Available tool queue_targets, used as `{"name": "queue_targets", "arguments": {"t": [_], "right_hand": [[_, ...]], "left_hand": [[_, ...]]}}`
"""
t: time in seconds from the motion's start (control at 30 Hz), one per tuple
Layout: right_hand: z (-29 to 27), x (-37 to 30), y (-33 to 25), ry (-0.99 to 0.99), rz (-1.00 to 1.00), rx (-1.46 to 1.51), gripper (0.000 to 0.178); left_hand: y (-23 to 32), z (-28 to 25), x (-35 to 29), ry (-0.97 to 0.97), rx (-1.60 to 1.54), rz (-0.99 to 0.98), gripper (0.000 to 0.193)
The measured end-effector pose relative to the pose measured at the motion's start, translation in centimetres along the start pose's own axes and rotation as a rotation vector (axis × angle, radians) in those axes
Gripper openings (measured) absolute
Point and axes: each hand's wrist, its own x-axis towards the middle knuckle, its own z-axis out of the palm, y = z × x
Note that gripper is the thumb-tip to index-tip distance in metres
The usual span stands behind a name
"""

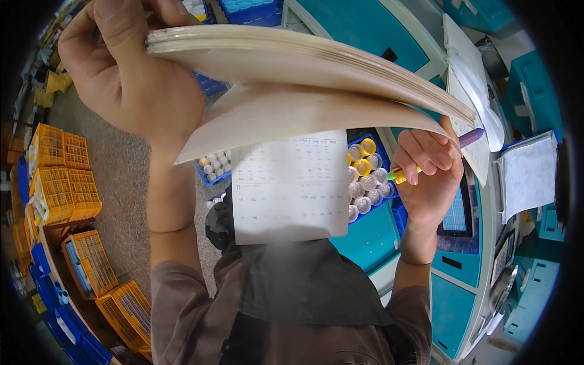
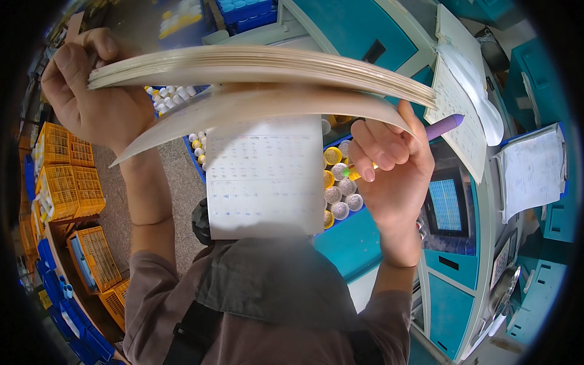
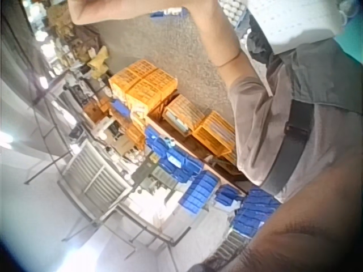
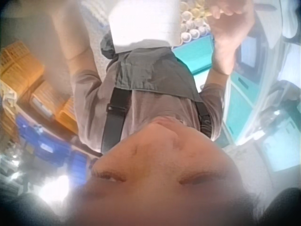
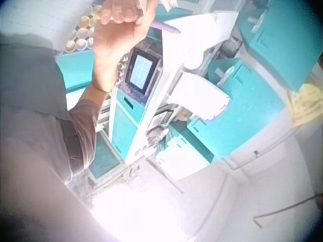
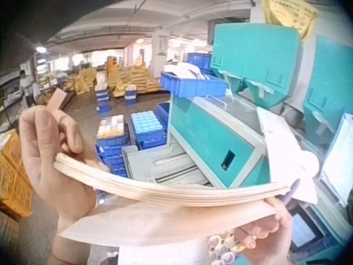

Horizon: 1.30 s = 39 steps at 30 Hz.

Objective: The person flips through a notebook and writes on it with a pen, then uses a handheld scanner on small white and yellow containers arranged in blue trays. They move trays between shelves and the floor, and place some containers into a yellow crate.

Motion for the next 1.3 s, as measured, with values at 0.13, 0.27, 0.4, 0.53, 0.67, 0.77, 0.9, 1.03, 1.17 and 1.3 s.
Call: {"name": "queue_targets", "arguments": {"t": [0.13,0.27,0.4,0.53,0.67,0.77,0.9,1.03,1.17,1.3], "right_hand": [[0.0,0.2,0.2,0.013,-0.006,0.01,0.035],[0.4,0.3,0.7,0.014,-0.022,0.041,0.032],[0.2,-0.1,1.0,0.077,-0.082,-0.099,0.033],[-2.0,-1.7,0.7,0.086,-0.093,-0.462,0.039],[-6.3,-4.6,1.7,0.13,-0.089,-1.221,0.026],[-8.7,-7.4,3.3,0.22,0.325,-1.657,0.027],[-9.7,-9.5,3.7,0.233,0.652,-1.287,0.02],[-8.7,-9.2,3.3,0.206,0.616,-1.337,0.019],[-6.7,-8.2,1.4,0.122,0.542,-1.492,0.021],[-4.7,-6.9,-2.0,-0.042,0.63,-1.638,0.018]], "left_hand": [[0.7,0.7,-1.0,0.012,-0.053,-0.089,0.018],[1.8,2.7,-3.9,0.237,-0.173,-0.273,0.018],[1.2,2.3,-3.8,0.303,-0.129,-0.209,0.022],[0.5,2.3,-3.4,0.387,-0.009,-0.174,0.026],[-0.2,2.3,-2.5,0.422,0.068,-0.125,0.027],[-0.8,2.1,-1.8,0.45,0.108,-0.107,0.024],[-1.5,2.3,-0.9,0.393,0.072,-0.103,0.02],[-1.8,2.8,-0.5,0.347,0.04,-0.158,0.023],[-2.5,2.5,0.0,0.378,0.008,-0.157,0.021],[-3.4,2.0,-0.1,0.433,-0.007,-0.172,0.016]]}}
